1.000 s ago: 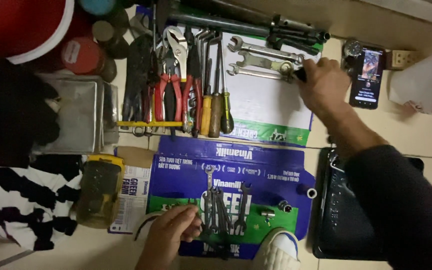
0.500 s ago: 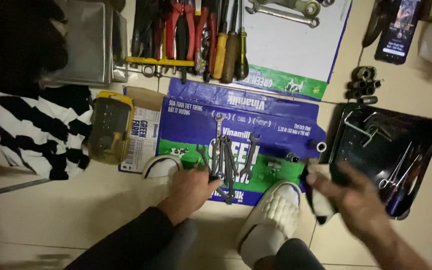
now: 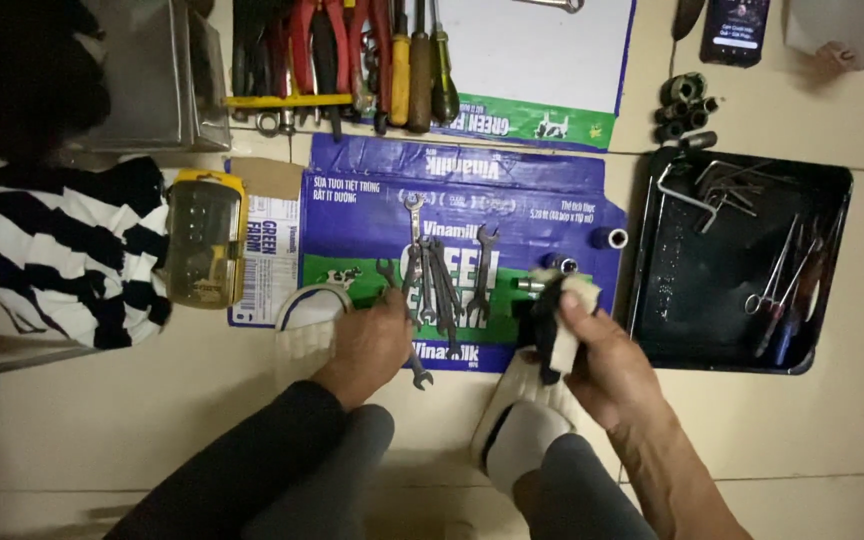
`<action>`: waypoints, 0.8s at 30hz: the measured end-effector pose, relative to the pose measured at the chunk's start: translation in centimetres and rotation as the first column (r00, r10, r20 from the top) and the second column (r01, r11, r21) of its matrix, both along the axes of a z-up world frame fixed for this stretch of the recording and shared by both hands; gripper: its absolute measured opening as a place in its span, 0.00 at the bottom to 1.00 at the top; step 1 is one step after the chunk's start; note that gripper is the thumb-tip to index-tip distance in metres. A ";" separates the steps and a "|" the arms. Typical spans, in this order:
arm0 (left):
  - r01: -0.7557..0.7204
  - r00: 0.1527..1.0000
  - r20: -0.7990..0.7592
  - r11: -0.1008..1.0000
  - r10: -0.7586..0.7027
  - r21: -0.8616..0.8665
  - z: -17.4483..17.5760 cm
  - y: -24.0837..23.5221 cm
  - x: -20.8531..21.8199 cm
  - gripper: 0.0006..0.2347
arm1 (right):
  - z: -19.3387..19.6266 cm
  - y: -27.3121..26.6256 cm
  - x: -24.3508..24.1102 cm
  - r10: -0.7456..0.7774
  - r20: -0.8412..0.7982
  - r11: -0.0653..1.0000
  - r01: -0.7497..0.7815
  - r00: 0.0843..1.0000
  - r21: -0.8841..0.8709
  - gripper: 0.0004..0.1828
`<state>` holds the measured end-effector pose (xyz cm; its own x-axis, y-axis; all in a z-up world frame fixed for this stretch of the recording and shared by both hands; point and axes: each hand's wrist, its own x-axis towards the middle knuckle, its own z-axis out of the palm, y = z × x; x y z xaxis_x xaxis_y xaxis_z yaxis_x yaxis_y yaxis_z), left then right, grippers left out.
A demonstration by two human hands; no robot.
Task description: The person sits on the floor and wipes several metal wrenches with a cloth. They pick up each wrench from a pile on a cardboard box, wipe it thoroughly, and place it on a nearby white sheet of paper. The person repeats this process for multiple wrenches.
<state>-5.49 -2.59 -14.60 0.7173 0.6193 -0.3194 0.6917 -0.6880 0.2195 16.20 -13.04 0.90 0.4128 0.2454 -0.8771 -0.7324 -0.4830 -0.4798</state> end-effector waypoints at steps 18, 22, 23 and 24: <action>-0.281 0.958 -0.112 0.802 0.263 -0.526 4.3 3.6 2.0 0.18 | 0.3 -1.9 -1.1 0.139 -0.158 0.961 -0.095 0.978 0.258 0.18; -0.128 0.987 0.021 0.868 0.158 -0.479 4.9 3.7 3.4 0.15 | -3.6 -4.5 -0.5 0.207 -0.160 0.928 -0.142 0.965 0.345 0.14; -0.067 0.988 0.076 0.830 0.131 -0.554 5.9 3.9 4.2 0.14 | -2.3 -3.9 -0.7 0.207 -0.164 0.920 -0.135 0.964 0.368 0.13; -0.002 0.985 0.135 0.784 0.109 -0.621 6.9 4.2 5.0 0.14 | -1.1 -3.3 -0.8 0.208 -0.169 0.911 -0.129 0.963 0.391 0.11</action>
<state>-0.51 1.59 -7.72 0.7605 0.3685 -0.5346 0.6446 -0.3295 0.6898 15.37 -16.30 -0.17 0.1599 0.6211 -0.7673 -0.7564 -0.4224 -0.4995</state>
